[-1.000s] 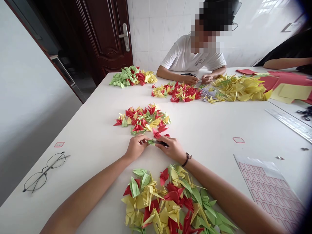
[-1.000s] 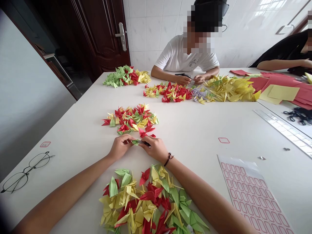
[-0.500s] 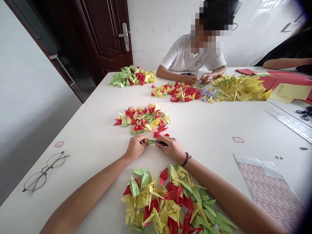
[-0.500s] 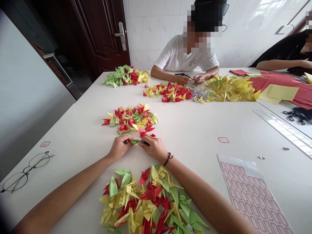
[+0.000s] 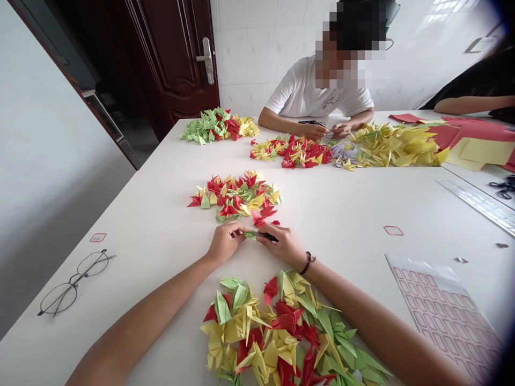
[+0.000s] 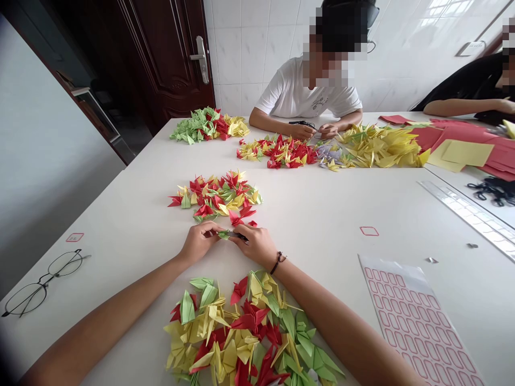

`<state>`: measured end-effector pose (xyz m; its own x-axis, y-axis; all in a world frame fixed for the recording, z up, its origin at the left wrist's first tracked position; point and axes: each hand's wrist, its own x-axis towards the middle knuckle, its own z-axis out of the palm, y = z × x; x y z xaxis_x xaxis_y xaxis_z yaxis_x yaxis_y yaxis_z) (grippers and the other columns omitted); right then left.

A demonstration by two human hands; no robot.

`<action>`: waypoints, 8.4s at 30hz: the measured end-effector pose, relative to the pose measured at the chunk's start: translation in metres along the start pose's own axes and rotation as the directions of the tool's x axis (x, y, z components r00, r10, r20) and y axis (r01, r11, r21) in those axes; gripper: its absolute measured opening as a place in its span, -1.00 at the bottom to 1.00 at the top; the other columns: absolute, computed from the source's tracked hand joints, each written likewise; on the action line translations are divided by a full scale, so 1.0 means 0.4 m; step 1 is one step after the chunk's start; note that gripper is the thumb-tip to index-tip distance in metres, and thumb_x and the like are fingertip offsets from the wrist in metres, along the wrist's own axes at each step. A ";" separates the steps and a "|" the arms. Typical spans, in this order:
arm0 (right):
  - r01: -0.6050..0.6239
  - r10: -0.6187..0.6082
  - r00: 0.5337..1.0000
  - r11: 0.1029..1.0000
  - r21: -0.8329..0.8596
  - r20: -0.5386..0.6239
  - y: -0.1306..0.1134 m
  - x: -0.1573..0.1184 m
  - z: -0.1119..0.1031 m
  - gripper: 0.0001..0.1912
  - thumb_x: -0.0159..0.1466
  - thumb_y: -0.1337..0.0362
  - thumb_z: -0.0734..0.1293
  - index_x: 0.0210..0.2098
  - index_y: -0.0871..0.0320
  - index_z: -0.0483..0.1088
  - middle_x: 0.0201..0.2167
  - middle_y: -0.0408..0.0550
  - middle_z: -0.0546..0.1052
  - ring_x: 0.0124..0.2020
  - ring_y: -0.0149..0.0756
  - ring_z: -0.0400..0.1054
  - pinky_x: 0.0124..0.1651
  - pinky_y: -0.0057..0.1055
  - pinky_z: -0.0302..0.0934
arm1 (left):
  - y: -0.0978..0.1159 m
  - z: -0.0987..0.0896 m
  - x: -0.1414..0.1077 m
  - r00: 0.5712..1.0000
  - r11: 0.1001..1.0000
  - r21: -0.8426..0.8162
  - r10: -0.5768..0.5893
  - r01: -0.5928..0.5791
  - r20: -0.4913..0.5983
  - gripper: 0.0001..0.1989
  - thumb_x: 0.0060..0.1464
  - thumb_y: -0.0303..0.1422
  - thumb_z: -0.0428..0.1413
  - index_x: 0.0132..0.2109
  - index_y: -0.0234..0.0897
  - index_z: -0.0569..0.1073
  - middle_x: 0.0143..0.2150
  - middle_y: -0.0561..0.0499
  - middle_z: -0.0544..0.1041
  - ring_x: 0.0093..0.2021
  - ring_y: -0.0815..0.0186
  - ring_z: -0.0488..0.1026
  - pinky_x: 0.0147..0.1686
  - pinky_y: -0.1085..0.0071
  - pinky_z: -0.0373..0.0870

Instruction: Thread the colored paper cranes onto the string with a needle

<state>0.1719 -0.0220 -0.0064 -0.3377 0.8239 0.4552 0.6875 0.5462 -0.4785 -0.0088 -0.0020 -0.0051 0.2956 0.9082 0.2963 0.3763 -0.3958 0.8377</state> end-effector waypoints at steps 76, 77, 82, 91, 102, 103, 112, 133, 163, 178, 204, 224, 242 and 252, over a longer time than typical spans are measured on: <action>-0.089 0.078 0.995 0.967 0.237 0.056 -0.002 0.008 -0.005 -0.76 0.18 0.15 0.24 -0.23 0.15 0.35 -0.38 -0.04 0.51 -0.41 -0.32 0.38 -0.34 -0.42 0.24 | 0.009 -0.046 0.023 0.942 0.777 -0.533 -0.283 0.335 0.178 -0.76 -0.21 -0.30 0.22 -0.43 -0.34 0.35 -0.51 0.07 0.42 -0.41 0.37 0.39 -0.40 0.45 0.30; -0.085 0.073 0.996 0.965 0.250 0.057 -0.001 0.008 -0.005 -0.76 0.18 0.15 0.24 -0.23 0.14 0.36 -0.36 -0.03 0.51 -0.39 -0.32 0.39 -0.32 -0.42 0.24 | 0.007 -0.047 0.023 0.942 0.772 -0.539 -0.279 0.336 0.189 -0.76 -0.21 -0.31 0.22 -0.43 -0.34 0.34 -0.50 0.07 0.42 -0.40 0.37 0.39 -0.39 0.44 0.30; -0.081 0.066 0.996 0.962 0.259 0.066 -0.001 0.008 -0.006 -0.78 0.18 0.16 0.24 -0.26 0.16 0.38 -0.38 -0.02 0.52 -0.43 -0.32 0.38 -0.35 -0.43 0.24 | 0.012 -0.049 0.020 0.932 0.797 -0.491 -0.252 0.352 0.259 -0.73 -0.21 -0.34 0.23 -0.51 -0.34 0.26 -0.54 0.10 0.39 -0.48 0.46 0.31 -0.44 0.50 0.22; -0.077 0.064 0.996 0.967 0.243 0.063 0.001 0.007 -0.004 -0.79 0.18 0.17 0.25 -0.29 0.16 0.39 -0.42 -0.04 0.51 -0.47 -0.35 0.36 -0.38 -0.44 0.22 | 0.010 -0.045 0.021 0.935 0.821 -0.466 -0.214 0.329 0.283 -0.65 -0.22 -0.29 0.24 -0.55 -0.33 0.18 -0.60 0.16 0.24 -0.54 0.52 0.16 -0.52 0.53 0.07; -0.080 0.071 0.996 0.976 0.200 0.053 0.004 0.001 0.004 -0.80 0.18 0.16 0.24 -0.31 0.14 0.39 -0.45 -0.05 0.51 -0.51 -0.37 0.34 -0.41 -0.46 0.21 | 0.010 -0.045 0.022 0.920 0.825 -0.436 -0.239 0.361 0.309 -0.66 -0.25 -0.24 0.24 -0.52 -0.33 0.24 -0.59 0.13 0.30 -0.51 0.47 0.23 -0.49 0.51 0.11; -0.082 0.073 0.996 0.977 0.196 0.052 0.004 0.002 0.004 -0.80 0.18 0.16 0.24 -0.31 0.14 0.39 -0.45 -0.06 0.51 -0.52 -0.37 0.33 -0.42 -0.46 0.20 | 0.009 -0.046 0.022 0.920 0.825 -0.433 -0.240 0.362 0.311 -0.66 -0.25 -0.24 0.24 -0.52 -0.33 0.24 -0.58 0.13 0.31 -0.51 0.46 0.25 -0.49 0.51 0.12; -0.117 0.112 0.993 0.979 0.165 0.040 -0.004 0.005 -0.005 -0.83 0.20 0.19 0.21 -0.34 0.13 0.38 -0.46 -0.07 0.51 -0.52 -0.36 0.33 -0.44 -0.45 0.18 | 0.014 -0.047 0.023 0.934 0.825 -0.450 -0.240 0.341 0.266 -0.70 -0.24 -0.24 0.24 -0.47 -0.33 0.30 -0.51 0.06 0.43 -0.46 0.42 0.34 -0.43 0.47 0.25; -0.207 0.195 0.978 0.952 0.227 0.077 -0.010 0.015 -0.016 -0.77 0.16 0.13 0.24 -0.28 0.14 0.34 -0.47 -0.11 0.48 -0.49 -0.38 0.32 -0.42 -0.46 0.18 | 0.015 -0.020 -0.003 0.979 0.995 0.005 -0.095 0.097 -0.183 -0.48 -0.05 -0.40 0.08 0.10 -0.13 0.19 -0.01 -0.02 0.38 -0.63 0.52 0.08 -0.50 0.49 0.20; -0.187 0.174 0.981 0.962 0.197 0.084 -0.005 0.014 -0.010 -0.78 0.16 0.13 0.24 -0.28 0.13 0.34 -0.51 -0.12 0.45 -0.51 -0.37 0.30 -0.41 -0.46 0.19 | 0.012 -0.012 -0.014 0.981 0.978 0.083 0.186 -0.190 0.052 -0.85 -0.04 -0.49 -0.02 -0.39 -0.24 0.44 -0.33 -0.04 0.46 -0.42 0.36 0.35 -0.55 0.49 0.20; -0.209 0.192 0.976 0.958 0.197 0.101 -0.011 0.014 -0.013 -0.78 0.16 0.14 0.25 -0.27 0.14 0.35 -0.44 -0.10 0.49 -0.46 -0.35 0.34 -0.37 -0.45 0.21 | 0.024 -0.024 -0.015 0.923 0.994 0.045 0.075 -0.099 0.377 -0.91 -0.11 -0.42 0.09 -0.39 -0.24 0.49 -0.53 0.05 0.44 -0.58 0.42 0.25 -0.57 0.49 0.15; -0.222 0.208 0.974 0.950 0.219 0.085 0.001 0.006 -0.002 -0.74 0.16 0.10 0.24 -0.26 0.14 0.33 -0.40 -0.06 0.50 -0.41 -0.31 0.37 -0.34 -0.40 0.23 | 0.071 -0.108 0.024 0.408 0.991 0.136 -0.122 -0.007 0.905 -0.64 -0.22 -0.09 0.19 -0.27 -0.19 0.51 -0.45 0.07 0.41 -0.35 0.37 0.32 -0.33 0.51 0.20; -0.201 0.202 0.969 0.979 0.018 -0.144 -0.027 0.039 -0.018 -0.75 0.11 0.12 0.28 -0.30 0.16 0.34 -0.52 -0.10 0.46 -0.55 -0.39 0.28 -0.45 -0.47 0.15 | 0.062 -0.105 0.025 0.369 0.986 0.165 -0.141 -0.036 0.919 -0.79 -0.19 -0.23 0.21 -0.37 -0.23 0.47 -0.38 0.11 0.46 -0.25 0.33 0.32 -0.07 0.41 0.07; -0.270 0.283 0.956 0.952 -0.145 0.075 -0.031 0.219 -0.007 -0.83 0.10 0.25 0.25 -0.59 0.16 0.34 -0.62 -0.09 0.41 -0.60 -0.38 0.20 -0.58 -0.48 -0.07 | 0.077 -0.108 0.024 0.379 0.980 0.192 -0.158 -0.053 0.912 -0.81 -0.18 -0.26 0.21 -0.34 -0.19 0.49 -0.32 0.10 0.46 -0.20 0.30 0.31 -0.04 0.35 0.02; -0.259 0.260 0.965 0.964 0.057 -0.021 0.000 0.158 -0.033 -0.86 0.06 0.26 0.29 -0.38 0.14 0.42 -0.46 -0.08 0.50 -0.48 -0.33 0.31 -0.43 -0.42 0.15 | 0.087 -0.108 0.024 0.361 0.974 0.190 -0.135 -0.123 0.923 -0.78 -0.19 -0.28 0.23 -0.30 -0.17 0.51 -0.32 0.07 0.40 -0.20 0.30 0.30 -0.03 0.35 0.00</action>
<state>0.1590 0.0279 0.0324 -0.1338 0.9344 0.3303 0.7137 0.3220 -0.6220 -0.0309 -0.0010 0.0468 0.8664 0.2552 -0.4292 0.4970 -0.5233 0.6922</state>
